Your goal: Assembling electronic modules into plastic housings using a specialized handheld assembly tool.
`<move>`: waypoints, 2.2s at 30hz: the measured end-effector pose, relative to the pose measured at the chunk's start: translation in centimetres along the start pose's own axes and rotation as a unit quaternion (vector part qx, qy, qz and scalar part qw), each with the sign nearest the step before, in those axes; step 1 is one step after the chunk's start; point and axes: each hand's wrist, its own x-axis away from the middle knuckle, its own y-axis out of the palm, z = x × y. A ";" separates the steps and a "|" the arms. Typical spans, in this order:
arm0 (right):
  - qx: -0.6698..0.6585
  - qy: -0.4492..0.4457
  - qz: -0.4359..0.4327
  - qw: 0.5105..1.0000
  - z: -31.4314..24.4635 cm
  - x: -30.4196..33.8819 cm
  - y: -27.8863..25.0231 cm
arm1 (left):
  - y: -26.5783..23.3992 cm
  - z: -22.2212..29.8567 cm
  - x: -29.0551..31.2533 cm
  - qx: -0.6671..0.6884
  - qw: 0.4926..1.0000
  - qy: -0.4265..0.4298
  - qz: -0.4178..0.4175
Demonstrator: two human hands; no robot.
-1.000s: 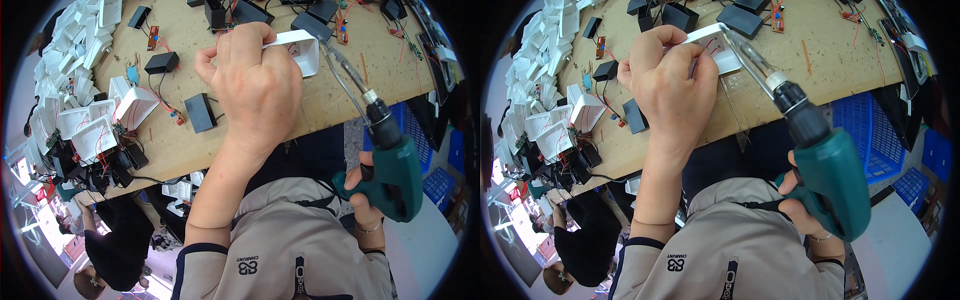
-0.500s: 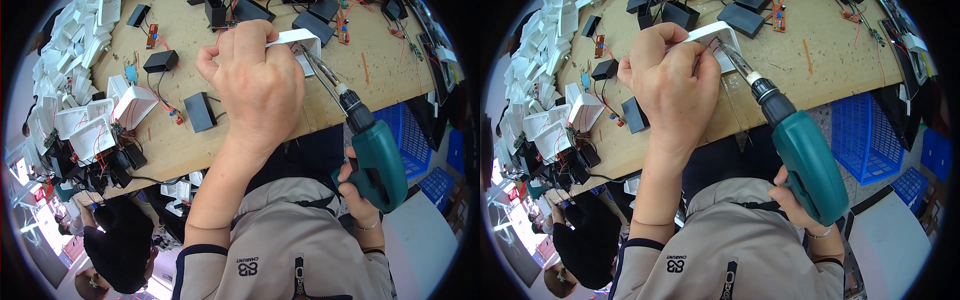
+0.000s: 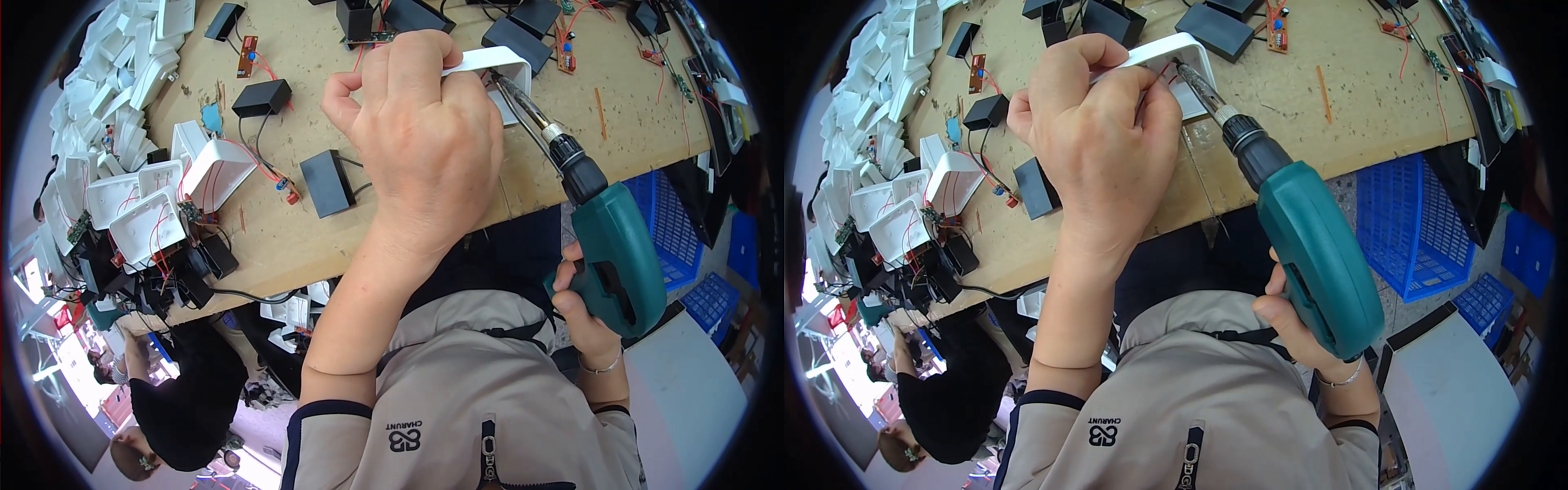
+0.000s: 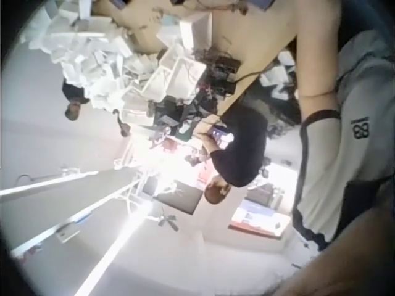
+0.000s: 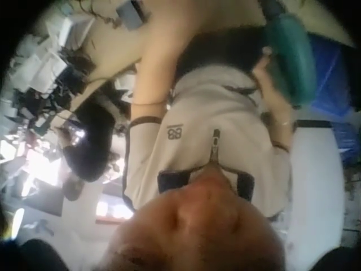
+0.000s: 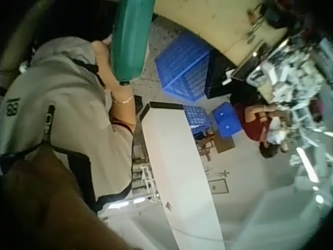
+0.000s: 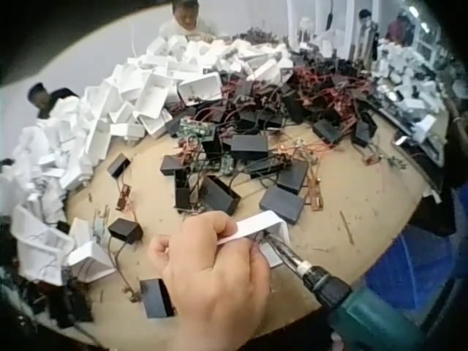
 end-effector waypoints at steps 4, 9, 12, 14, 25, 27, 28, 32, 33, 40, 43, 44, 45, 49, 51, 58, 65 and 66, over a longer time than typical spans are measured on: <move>0.015 -0.003 -0.020 1.000 0.2 0.1 -0.3 | -0.1 0.0 -0.1 0.001 1.000 0.000 0.000; 0.017 -0.017 0.016 1.000 -1.0 -0.5 0.6 | 0.0 0.0 0.0 0.000 1.000 0.001 0.002; 0.012 -0.021 0.029 0.999 -1.2 -0.5 0.7 | 0.1 0.0 0.0 -0.002 1.000 0.003 0.008; 0.011 -0.017 0.020 1.000 -1.2 -0.4 0.4 | 0.2 -0.1 0.0 -0.003 1.000 0.003 0.008; -0.017 -0.005 0.050 0.999 -1.5 -0.2 1.1 | 0.1 0.2 -0.1 0.030 0.999 0.009 0.011; -0.009 0.007 0.048 0.999 -1.6 -0.1 1.0 | 0.1 0.1 0.0 0.030 0.999 0.010 0.013; 0.000 0.018 0.047 0.999 -1.7 -0.1 1.0 | 0.1 0.1 0.0 0.029 0.999 0.012 0.015; 0.006 0.017 0.044 0.999 -1.4 0.0 0.6 | 0.1 0.1 -0.1 0.034 0.999 0.013 0.015; 0.028 0.004 0.015 0.999 -0.9 0.2 0.2 | 0.2 0.1 -0.1 0.033 0.999 0.013 0.016; 0.040 -0.010 -0.016 0.999 -0.4 0.6 -0.1 | 0.1 0.1 -0.1 0.031 0.999 0.014 0.018; 0.040 -0.007 -0.013 0.999 -0.5 0.7 0.0 | 0.2 0.0 0.0 0.032 0.999 0.016 0.019; 0.040 -0.007 -0.012 0.999 -0.5 0.7 -0.1 | 0.1 0.1 0.0 0.032 0.999 0.016 0.019; 0.050 -0.018 -0.013 0.999 -0.4 0.6 -0.1 | 0.0 0.2 0.0 0.034 0.999 0.012 0.011; 0.047 -0.025 -0.007 0.999 -0.3 0.6 -0.1 | 0.0 0.2 0.0 0.029 1.000 0.008 0.006; 0.051 -0.026 -0.009 0.998 -0.5 0.4 -0.1 | 0.0 0.2 0.0 0.029 1.000 0.007 0.006; 0.040 -0.015 0.000 0.999 -0.7 0.1 0.2 | 0.0 0.2 0.0 0.031 0.999 0.006 0.005; 0.040 -0.012 0.003 0.999 -0.9 0.0 0.4 | 0.0 0.2 0.0 0.031 0.999 0.008 0.003; 0.023 -0.003 0.028 0.999 -1.4 -0.2 0.8 | 0.0 0.2 0.0 0.035 0.999 0.008 0.002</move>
